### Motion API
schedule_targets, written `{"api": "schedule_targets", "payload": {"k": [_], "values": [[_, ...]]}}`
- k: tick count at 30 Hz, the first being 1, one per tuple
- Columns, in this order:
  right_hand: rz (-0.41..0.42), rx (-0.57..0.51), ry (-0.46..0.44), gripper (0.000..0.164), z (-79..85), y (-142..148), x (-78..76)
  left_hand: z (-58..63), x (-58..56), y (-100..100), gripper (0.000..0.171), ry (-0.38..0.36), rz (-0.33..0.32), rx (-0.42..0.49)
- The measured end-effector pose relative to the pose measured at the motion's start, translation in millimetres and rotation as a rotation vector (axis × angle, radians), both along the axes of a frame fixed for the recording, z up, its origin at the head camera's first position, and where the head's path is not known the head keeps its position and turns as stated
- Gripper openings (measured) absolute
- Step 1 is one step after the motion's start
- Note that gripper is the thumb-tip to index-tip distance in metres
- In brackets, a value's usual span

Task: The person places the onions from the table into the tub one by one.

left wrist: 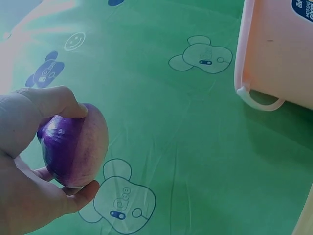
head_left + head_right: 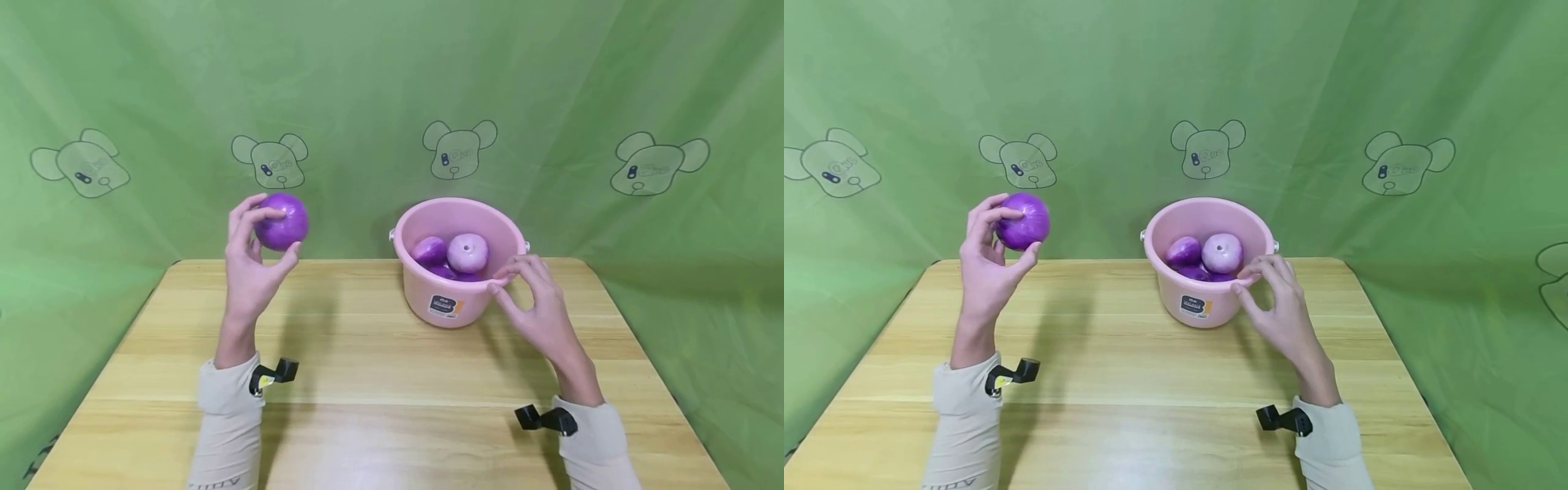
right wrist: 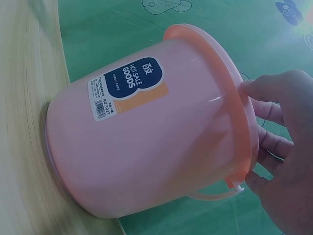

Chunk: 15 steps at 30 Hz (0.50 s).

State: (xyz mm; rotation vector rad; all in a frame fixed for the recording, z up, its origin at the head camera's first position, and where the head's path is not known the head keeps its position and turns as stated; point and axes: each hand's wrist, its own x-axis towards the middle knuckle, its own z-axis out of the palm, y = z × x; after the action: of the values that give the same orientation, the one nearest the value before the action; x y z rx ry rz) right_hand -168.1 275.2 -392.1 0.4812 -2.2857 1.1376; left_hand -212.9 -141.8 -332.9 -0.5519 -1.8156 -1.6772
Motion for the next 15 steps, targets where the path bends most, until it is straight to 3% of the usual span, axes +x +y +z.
{"api": "schedule_targets", "payload": {"k": [15], "values": [[-0.006,0.013,0.026,0.021,0.8,-0.2,-0.9,-5.0,-2.1,20.0,0.05,0.016,-0.045,-0.023]]}}
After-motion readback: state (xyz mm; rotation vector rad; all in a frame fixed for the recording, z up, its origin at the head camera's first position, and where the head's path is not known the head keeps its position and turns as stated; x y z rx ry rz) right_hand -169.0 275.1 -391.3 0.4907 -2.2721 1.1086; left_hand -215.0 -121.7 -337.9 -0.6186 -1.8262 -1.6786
